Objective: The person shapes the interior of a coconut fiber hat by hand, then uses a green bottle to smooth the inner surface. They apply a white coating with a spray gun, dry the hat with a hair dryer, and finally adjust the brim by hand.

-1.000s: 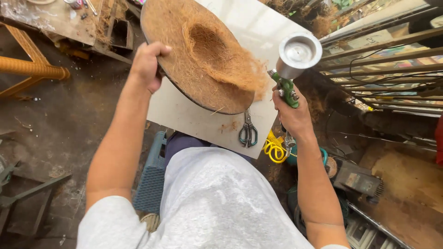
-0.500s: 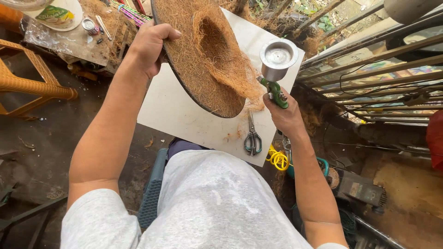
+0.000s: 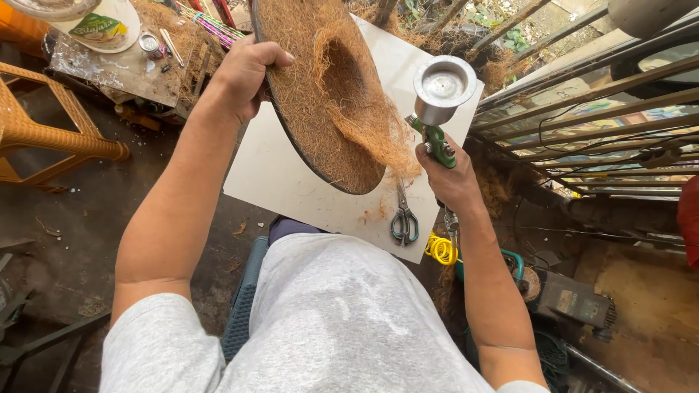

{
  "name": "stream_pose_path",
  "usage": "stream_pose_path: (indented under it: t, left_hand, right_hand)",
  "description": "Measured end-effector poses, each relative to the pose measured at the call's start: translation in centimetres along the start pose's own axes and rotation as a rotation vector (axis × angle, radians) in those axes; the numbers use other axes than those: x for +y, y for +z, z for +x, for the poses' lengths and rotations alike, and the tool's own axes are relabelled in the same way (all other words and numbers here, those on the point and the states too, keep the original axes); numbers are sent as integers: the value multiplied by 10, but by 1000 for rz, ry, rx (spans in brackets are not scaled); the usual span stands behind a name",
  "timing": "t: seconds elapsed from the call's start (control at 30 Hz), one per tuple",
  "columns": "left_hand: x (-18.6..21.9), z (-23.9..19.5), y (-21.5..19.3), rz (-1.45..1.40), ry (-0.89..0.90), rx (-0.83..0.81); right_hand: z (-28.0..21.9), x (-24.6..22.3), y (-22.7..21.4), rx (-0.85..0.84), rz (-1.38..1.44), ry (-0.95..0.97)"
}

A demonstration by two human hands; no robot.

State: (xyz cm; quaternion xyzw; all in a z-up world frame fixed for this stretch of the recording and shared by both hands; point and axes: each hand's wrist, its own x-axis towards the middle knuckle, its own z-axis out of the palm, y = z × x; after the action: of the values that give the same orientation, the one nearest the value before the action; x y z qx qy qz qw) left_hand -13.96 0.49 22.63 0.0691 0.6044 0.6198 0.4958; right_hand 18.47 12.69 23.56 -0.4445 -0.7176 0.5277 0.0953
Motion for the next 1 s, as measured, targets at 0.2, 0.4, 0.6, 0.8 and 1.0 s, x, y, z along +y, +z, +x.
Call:
stream_pose_path:
  t: [0.2, 0.4, 0.6, 0.8, 1.0]
  left_hand:
    - [-5, 7, 6, -12, -16, -26]
    - [-11, 17, 14, -8, -42, -34]
    - [-16, 24, 22, -28, -71, -22]
    - [-26, 36, 19, 10, -88, 1]
    - [-83, 51, 1, -22, -3, -37]
  right_hand:
    - [4, -5, 4, -23, 72, -69]
    - [4, -16, 4, -64, 69, -46]
    - [5, -11, 2, -98, 1, -147]
    - [7, -11, 2, -171, 74, -163]
    - [14, -1, 13, -99, 182, -36]
